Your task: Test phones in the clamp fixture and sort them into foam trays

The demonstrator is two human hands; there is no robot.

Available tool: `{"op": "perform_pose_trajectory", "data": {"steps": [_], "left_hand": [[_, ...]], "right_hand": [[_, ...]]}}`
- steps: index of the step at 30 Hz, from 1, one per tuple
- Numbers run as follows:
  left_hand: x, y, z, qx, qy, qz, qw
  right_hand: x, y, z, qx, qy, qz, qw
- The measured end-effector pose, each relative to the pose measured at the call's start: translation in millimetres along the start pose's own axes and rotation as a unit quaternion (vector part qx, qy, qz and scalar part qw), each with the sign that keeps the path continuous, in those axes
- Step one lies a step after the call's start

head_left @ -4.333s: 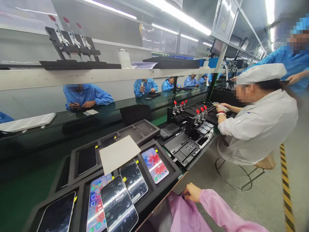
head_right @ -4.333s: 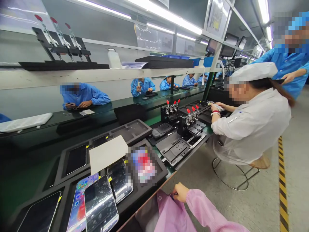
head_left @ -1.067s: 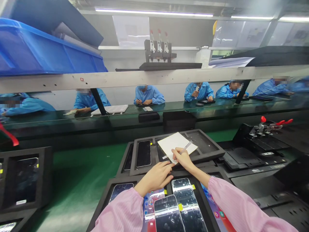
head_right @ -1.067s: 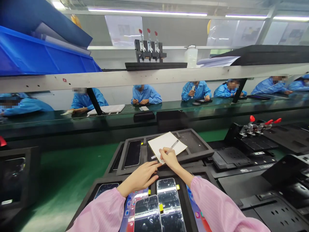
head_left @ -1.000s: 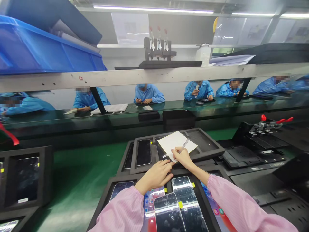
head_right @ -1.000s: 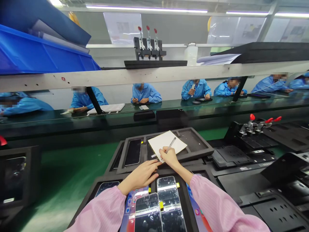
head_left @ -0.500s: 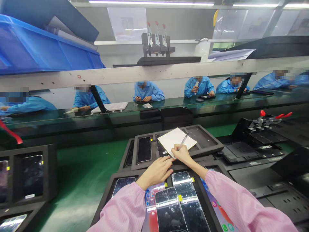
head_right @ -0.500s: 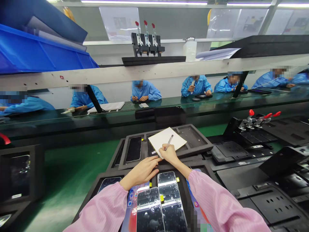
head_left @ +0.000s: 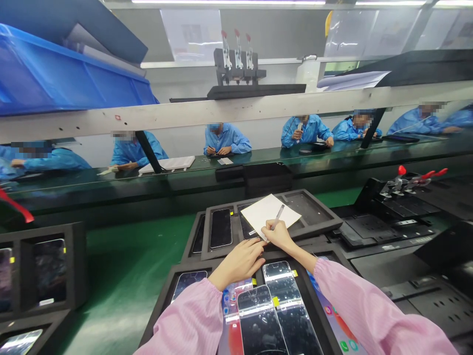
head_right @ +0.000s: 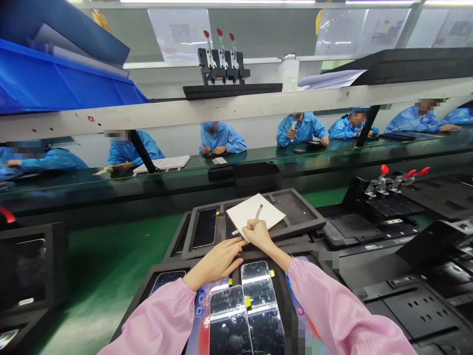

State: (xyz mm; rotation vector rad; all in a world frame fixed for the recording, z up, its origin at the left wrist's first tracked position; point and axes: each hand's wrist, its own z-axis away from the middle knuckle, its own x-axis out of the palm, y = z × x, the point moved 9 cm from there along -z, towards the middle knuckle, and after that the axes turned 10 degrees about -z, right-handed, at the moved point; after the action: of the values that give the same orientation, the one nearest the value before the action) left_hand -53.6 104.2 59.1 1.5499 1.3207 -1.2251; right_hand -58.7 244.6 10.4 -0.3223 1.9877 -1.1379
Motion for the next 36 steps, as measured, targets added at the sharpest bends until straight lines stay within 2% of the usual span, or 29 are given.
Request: {"op": "perform_pose_trajectory", "data": {"steps": [27, 36], "left_hand": [[-1.3, 0, 0, -0.016, -0.019, 0.004, 1.000], [-2.7, 0, -1, -0.019, -0.014, 0.004, 1.000]], "right_hand": [[-7, -5, 0, -0.012, 0.031, 0.000, 0.999], [-11, -3, 0, -0.009, 0.058, 0.016, 0.998]]}}
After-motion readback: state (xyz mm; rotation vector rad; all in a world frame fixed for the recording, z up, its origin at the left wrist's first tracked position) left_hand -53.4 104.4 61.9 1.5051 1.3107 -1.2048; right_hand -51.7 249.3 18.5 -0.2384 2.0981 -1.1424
